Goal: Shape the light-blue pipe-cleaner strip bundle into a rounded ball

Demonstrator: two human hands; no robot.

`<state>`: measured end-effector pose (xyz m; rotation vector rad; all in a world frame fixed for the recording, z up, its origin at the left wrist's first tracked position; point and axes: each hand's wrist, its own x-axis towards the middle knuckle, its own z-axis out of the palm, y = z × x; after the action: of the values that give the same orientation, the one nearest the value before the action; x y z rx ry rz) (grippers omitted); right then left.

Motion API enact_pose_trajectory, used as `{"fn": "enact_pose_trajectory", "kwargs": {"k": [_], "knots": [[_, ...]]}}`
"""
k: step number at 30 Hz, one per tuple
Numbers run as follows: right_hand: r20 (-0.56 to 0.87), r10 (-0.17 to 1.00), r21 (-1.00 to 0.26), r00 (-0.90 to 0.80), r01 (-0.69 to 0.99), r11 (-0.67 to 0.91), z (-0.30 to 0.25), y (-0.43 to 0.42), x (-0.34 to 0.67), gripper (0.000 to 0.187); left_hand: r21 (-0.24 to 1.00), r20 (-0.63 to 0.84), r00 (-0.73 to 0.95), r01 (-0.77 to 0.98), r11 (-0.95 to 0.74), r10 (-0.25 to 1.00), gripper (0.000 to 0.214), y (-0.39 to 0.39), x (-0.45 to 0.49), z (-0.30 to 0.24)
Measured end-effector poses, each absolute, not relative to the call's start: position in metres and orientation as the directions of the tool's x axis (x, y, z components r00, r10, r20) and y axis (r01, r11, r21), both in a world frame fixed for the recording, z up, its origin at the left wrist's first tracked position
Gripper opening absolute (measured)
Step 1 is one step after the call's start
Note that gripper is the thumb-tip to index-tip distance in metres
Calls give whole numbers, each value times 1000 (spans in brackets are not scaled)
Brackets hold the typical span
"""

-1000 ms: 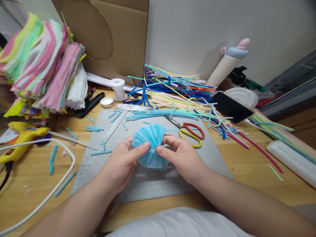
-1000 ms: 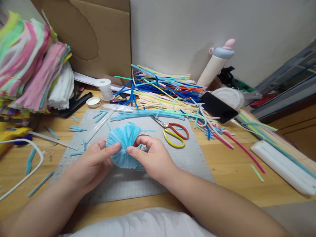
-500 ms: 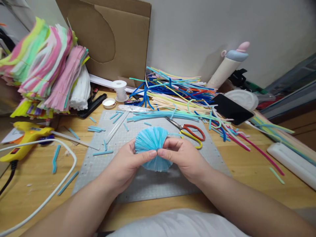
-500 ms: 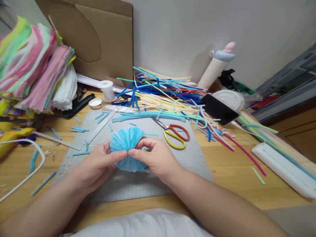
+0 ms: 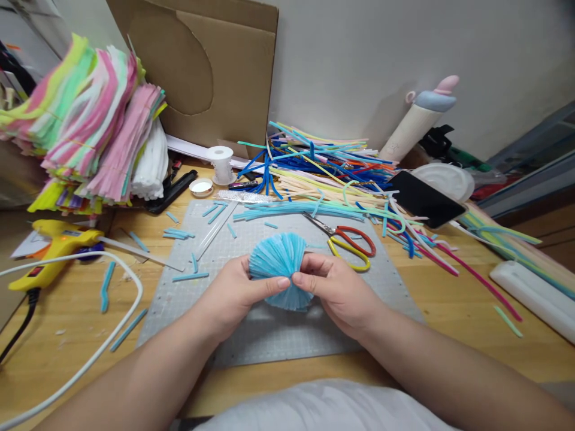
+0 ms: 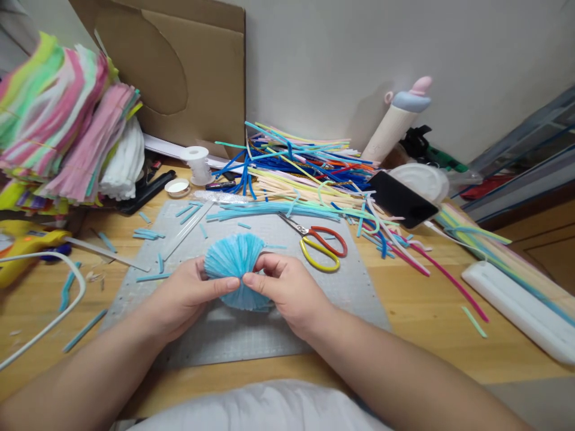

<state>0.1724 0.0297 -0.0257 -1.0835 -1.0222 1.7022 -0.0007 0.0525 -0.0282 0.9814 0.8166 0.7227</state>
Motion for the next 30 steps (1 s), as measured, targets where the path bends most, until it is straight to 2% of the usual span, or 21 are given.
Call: {"fn": "enact_pose_trajectory", "kwargs": {"k": [10, 14, 18, 20, 23, 25, 27, 29, 30], "knots": [[-260, 882, -909, -394, -209, -361, -17, 32, 177, 24, 909, -252, 611, -117, 400, 750, 26, 54, -7, -22], [-280, 883, -887, -377, -250, -388, -20, 30, 175, 25, 921, -267, 610, -68, 385, 746, 28, 56, -7, -25], [-282, 888, -887, -364, -255, -386, -22, 30, 174, 25, 917, -244, 606, -109, 383, 757, 27, 57, -6, -24], [-263, 902, -915, -341, -209, -346, -21, 32, 174, 26, 909, -224, 602, -153, 387, 766, 30, 57, -5, -22], [-236, 918, -967, -318, -11, -253, -18, 33, 177, 28, 907, -215, 578, -180, 380, 788, 30, 57, -5, -17], [-130, 956, -986, -261, 139, -96, -16, 34, 180, 26, 903, -231, 554, -184, 388, 800, 27, 58, -6, -15], [92, 990, -959, -105, 259, 117, -14, 34, 182, 21, 883, -223, 526, -248, 398, 821, 27, 59, -7, -12], [292, 950, -922, 108, 296, 249, -15, 34, 183, 25, 845, -192, 485, -361, 395, 853, 30, 60, -9, -11], [316, 928, -931, 198, 253, 263, -15, 35, 182, 26, 821, -185, 470, -409, 399, 863, 32, 61, -9, -10]]}}
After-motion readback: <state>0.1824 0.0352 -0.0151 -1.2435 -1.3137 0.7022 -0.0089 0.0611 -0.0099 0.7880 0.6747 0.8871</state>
